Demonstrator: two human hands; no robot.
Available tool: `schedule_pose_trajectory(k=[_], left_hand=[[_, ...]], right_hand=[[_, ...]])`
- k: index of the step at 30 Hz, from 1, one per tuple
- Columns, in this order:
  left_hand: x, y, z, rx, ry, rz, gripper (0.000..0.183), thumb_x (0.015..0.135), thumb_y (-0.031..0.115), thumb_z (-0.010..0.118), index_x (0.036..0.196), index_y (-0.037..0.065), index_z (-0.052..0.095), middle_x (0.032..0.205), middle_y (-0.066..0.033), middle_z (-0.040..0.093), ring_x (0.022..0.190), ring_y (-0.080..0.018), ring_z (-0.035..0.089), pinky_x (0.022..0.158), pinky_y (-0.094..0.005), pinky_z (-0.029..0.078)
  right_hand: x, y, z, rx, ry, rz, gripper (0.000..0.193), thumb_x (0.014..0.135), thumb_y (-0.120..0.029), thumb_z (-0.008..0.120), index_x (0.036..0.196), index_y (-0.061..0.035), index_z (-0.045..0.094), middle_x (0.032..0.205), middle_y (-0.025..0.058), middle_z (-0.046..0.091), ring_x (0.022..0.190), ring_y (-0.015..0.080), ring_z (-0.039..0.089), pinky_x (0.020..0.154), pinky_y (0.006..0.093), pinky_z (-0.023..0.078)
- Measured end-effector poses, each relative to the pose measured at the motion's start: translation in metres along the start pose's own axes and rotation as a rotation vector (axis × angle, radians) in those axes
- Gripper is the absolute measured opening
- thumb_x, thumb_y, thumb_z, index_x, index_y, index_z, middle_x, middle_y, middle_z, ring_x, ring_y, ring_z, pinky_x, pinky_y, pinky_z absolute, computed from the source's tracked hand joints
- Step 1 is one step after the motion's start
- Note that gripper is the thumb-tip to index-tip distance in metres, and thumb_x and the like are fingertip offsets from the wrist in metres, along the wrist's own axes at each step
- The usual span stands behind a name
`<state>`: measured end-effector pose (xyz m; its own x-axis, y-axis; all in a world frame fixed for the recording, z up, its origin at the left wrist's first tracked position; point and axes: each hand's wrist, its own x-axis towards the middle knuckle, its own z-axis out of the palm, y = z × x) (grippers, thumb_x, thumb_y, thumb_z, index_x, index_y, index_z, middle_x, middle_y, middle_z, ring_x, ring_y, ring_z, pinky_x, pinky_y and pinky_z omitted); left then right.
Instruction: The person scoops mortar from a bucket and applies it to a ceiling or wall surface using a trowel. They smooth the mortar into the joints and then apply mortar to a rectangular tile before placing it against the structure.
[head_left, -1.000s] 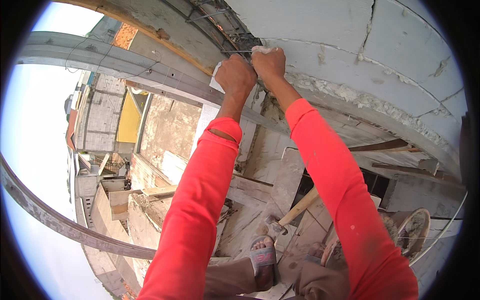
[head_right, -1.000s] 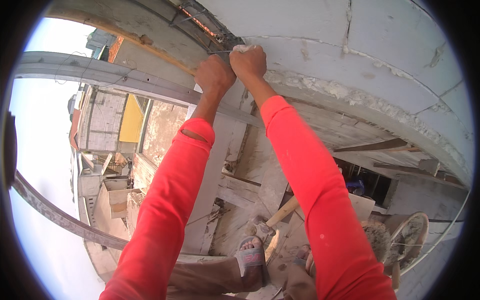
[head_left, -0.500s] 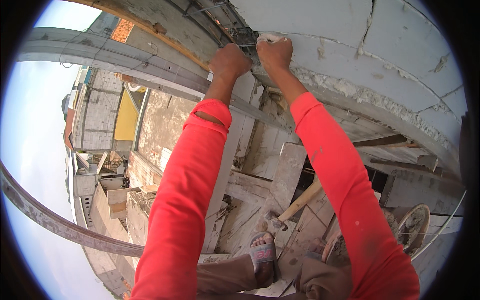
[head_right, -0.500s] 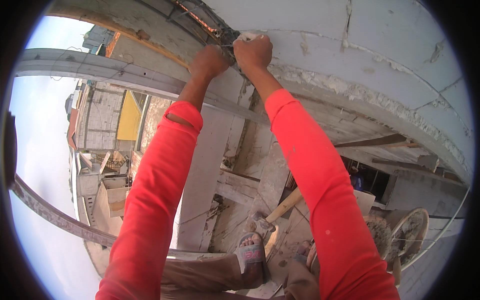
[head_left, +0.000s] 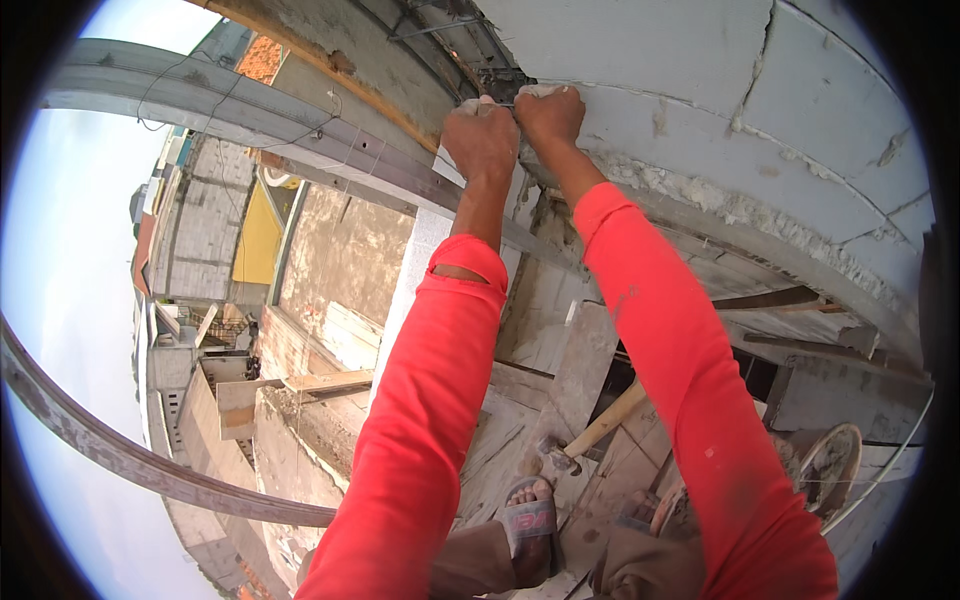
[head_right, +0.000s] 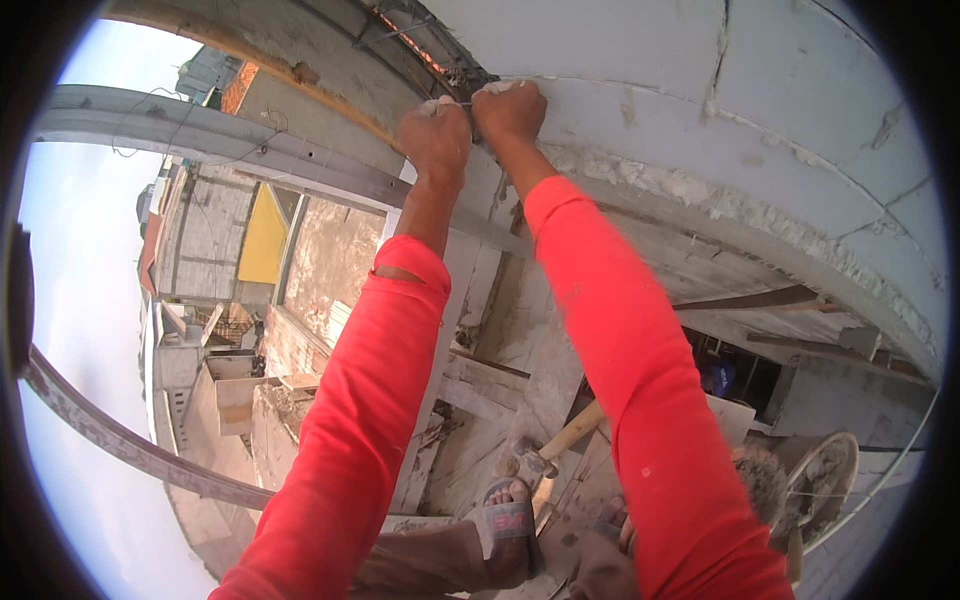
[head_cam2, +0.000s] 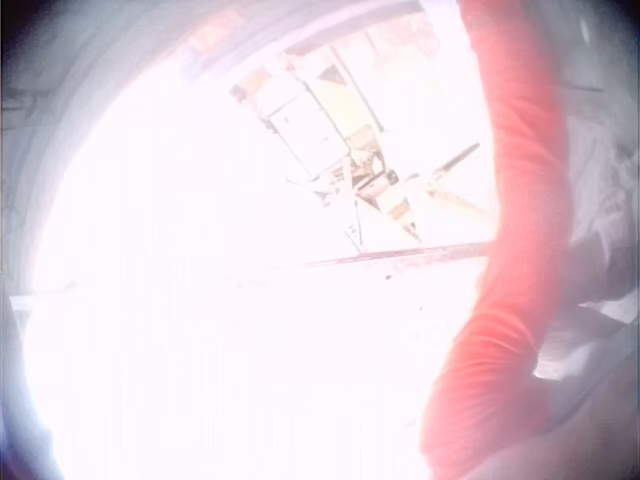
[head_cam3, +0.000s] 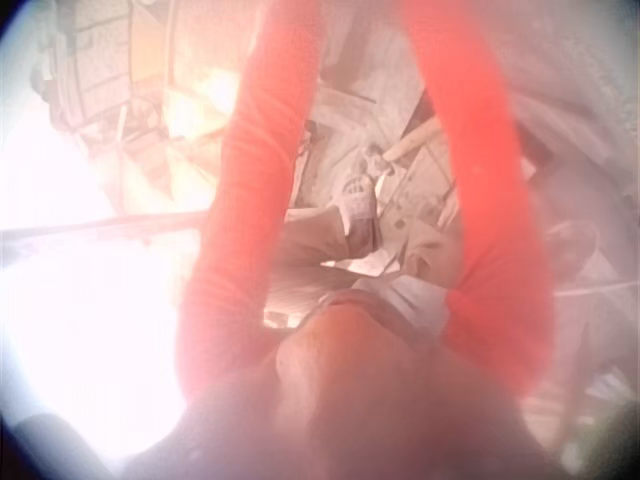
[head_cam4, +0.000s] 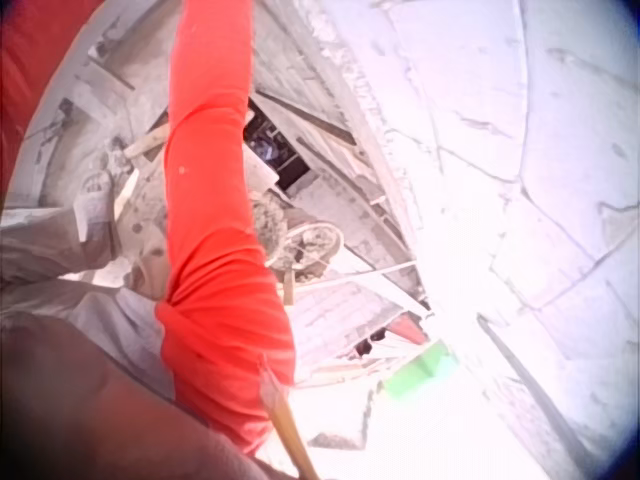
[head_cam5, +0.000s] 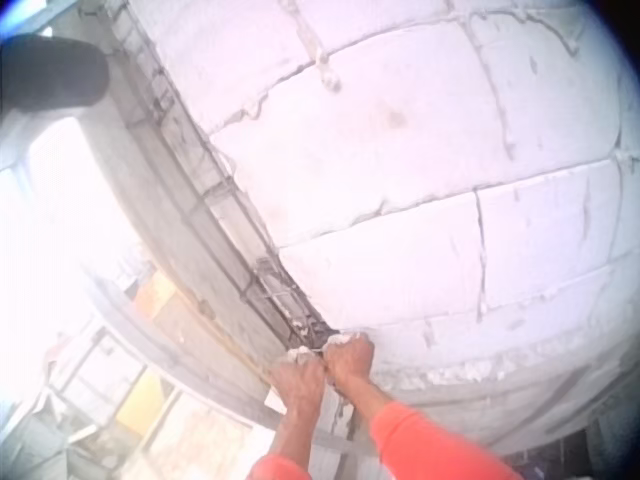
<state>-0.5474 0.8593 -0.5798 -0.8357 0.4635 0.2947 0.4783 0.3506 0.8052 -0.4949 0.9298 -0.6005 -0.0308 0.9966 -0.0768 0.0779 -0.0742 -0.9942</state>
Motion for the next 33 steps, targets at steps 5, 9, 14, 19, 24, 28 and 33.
schedule_pose_trajectory(k=[5, 9, 14, 19, 24, 28, 33], left_hand=[[-0.018, 0.015, 0.001, -0.040, 0.089, -0.133, 0.032, 0.100, 0.016, 0.059, 0.096, -0.012, 0.074, 0.090, -0.0255, 0.074, 0.079, -0.0331, 0.068, 0.078, -0.0449, 0.052], [-0.016, 0.015, 0.004, -0.086, 0.121, -0.086, 0.033, 0.101, 0.017, 0.058, 0.096, -0.012, 0.073, 0.088, -0.0227, 0.074, 0.079, -0.0314, 0.068, 0.078, -0.0442, 0.052], [-0.022, 0.001, 0.009, -0.237, 0.096, -0.073, 0.032, 0.105, 0.020, 0.058, 0.096, -0.007, 0.073, 0.086, -0.0132, 0.073, 0.077, -0.0196, 0.065, 0.073, -0.0381, 0.052], [-0.027, -0.005, 0.006, -0.241, 0.069, 0.013, 0.031, 0.105, 0.018, 0.059, 0.093, -0.007, 0.073, 0.085, -0.0172, 0.072, 0.075, -0.0257, 0.064, 0.073, -0.0417, 0.051], [-0.035, -0.006, 0.003, -0.271, 0.035, 0.060, 0.032, 0.104, 0.022, 0.063, 0.098, -0.007, 0.074, 0.086, -0.0203, 0.074, 0.076, -0.0269, 0.066, 0.074, -0.0425, 0.051], [-0.042, -0.009, -0.007, -0.330, 0.005, 0.121, 0.034, 0.102, 0.025, 0.066, 0.106, -0.007, 0.074, 0.087, -0.0200, 0.075, 0.078, -0.0240, 0.067, 0.074, -0.0411, 0.051], [-0.047, 0.008, -0.019, -0.018, -0.077, 0.166, 0.031, 0.097, 0.022, 0.066, 0.109, -0.006, 0.073, 0.096, -0.0268, 0.075, 0.090, -0.0388, 0.073, 0.083, -0.0470, 0.054]], right_hand=[[-0.009, -0.005, -0.014, 0.014, -0.038, 0.010, 0.028, 0.084, -0.020, 0.076, 0.095, 0.0055, 0.072, 0.095, 0.0242, 0.076, 0.096, 0.0413, 0.073, 0.091, 0.0448, 0.057], [-0.024, -0.014, -0.037, 0.030, -0.122, -0.060, 0.041, 0.091, -0.019, 0.072, 0.121, 0.0097, 0.070, 0.109, 0.0276, 0.076, 0.103, 0.0376, 0.075, 0.094, 0.0412, 0.055], [-0.030, -0.017, -0.040, 0.187, -0.282, -0.157, 0.052, 0.096, -0.017, 0.064, 0.140, 0.0115, 0.061, 0.115, 0.0304, 0.074, 0.107, 0.0317, 0.074, 0.097, 0.0380, 0.053], [-0.028, -0.008, -0.036, 0.229, -0.385, -0.154, 0.061, 0.095, -0.018, 0.059, 0.147, 0.0130, 0.053, 0.118, 0.0334, 0.073, 0.114, 0.0325, 0.072, 0.103, 0.0370, 0.051], [-0.029, -0.007, -0.027, 0.274, -0.597, -0.112, 0.066, 0.097, -0.021, 0.062, 0.151, 0.0132, 0.048, 0.144, 0.0358, 0.059, 0.139, 0.0353, 0.058, 0.116, 0.0370, 0.043], [-0.031, -0.017, -0.006, 0.329, -0.771, -0.015, 0.073, 0.097, -0.026, 0.068, 0.153, 0.0139, 0.044, 0.153, 0.0354, 0.051, 0.145, 0.0349, 0.052, 0.118, 0.0393, 0.041], [-0.024, -0.014, -0.019, 0.489, -0.752, 0.034, 0.050, 0.099, -0.023, 0.069, 0.135, 0.0107, 0.062, 0.100, 0.0121, 0.074, 0.089, 0.0156, 0.071, 0.080, 0.0293, 0.059]])
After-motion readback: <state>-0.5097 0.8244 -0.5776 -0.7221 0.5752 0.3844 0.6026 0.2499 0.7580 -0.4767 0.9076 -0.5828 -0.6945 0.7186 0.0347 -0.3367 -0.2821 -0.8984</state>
